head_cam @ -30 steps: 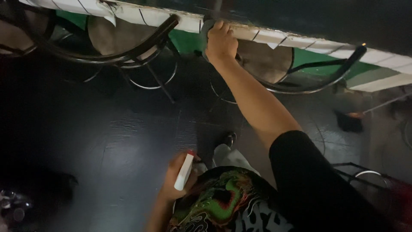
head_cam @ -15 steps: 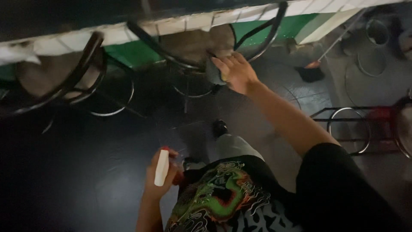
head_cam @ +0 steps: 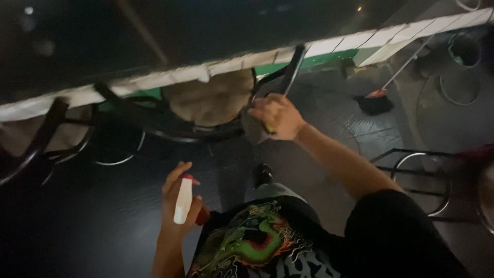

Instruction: Wiping down a long bar counter with a spray bottle and a cloth.

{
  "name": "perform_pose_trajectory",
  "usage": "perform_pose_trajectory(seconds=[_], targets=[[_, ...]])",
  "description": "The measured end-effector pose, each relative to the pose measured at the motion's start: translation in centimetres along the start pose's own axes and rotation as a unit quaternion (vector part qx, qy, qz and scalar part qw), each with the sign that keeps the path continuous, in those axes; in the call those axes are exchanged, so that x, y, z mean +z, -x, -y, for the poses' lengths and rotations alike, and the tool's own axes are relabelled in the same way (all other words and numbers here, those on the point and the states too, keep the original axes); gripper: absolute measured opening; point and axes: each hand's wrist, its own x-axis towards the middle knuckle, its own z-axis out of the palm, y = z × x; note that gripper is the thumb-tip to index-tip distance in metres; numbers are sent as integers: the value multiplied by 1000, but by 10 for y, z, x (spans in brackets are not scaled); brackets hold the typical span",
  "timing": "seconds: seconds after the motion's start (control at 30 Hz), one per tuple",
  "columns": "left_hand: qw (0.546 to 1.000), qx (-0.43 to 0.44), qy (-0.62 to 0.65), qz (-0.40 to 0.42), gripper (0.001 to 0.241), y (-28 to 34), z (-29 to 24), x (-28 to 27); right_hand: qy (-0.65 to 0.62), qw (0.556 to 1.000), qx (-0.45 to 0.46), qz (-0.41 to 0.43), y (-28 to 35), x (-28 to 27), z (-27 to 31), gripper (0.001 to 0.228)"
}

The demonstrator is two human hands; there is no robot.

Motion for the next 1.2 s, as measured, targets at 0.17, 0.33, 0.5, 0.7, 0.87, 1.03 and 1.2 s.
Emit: perform_pose_trajectory(seconds=[0.17, 0.33, 0.5, 0.7, 0.87, 1.03, 1.2], targets=[[988, 84, -124, 41, 29, -68, -19, 72, -44, 998, -41, 34, 13, -16, -74, 106], [988, 60, -138, 38, 16, -92, -17, 110, -12, 998, -55, 2, 13, -13, -159, 94], [995, -11, -90, -38, 16, -74, -23, 118, -100, 978, -63, -173, 12, 30, -109, 75], [986, -13, -41, -164, 35, -53, -24, 80, -50, 995, 87, -24, -16, -10, 52, 82], [967, -80, 73, -229, 61, -35, 3, 30, -141, 981, 86, 103, -59, -54, 55, 94], [973, -60, 24, -221, 64, -41, 27, -38, -96, 959, 126, 235, -89, -47, 64, 86], [973, -108, 81, -185, 62, -36, 77, -105, -91, 954, 184, 218, -119, -3, 118, 85]])
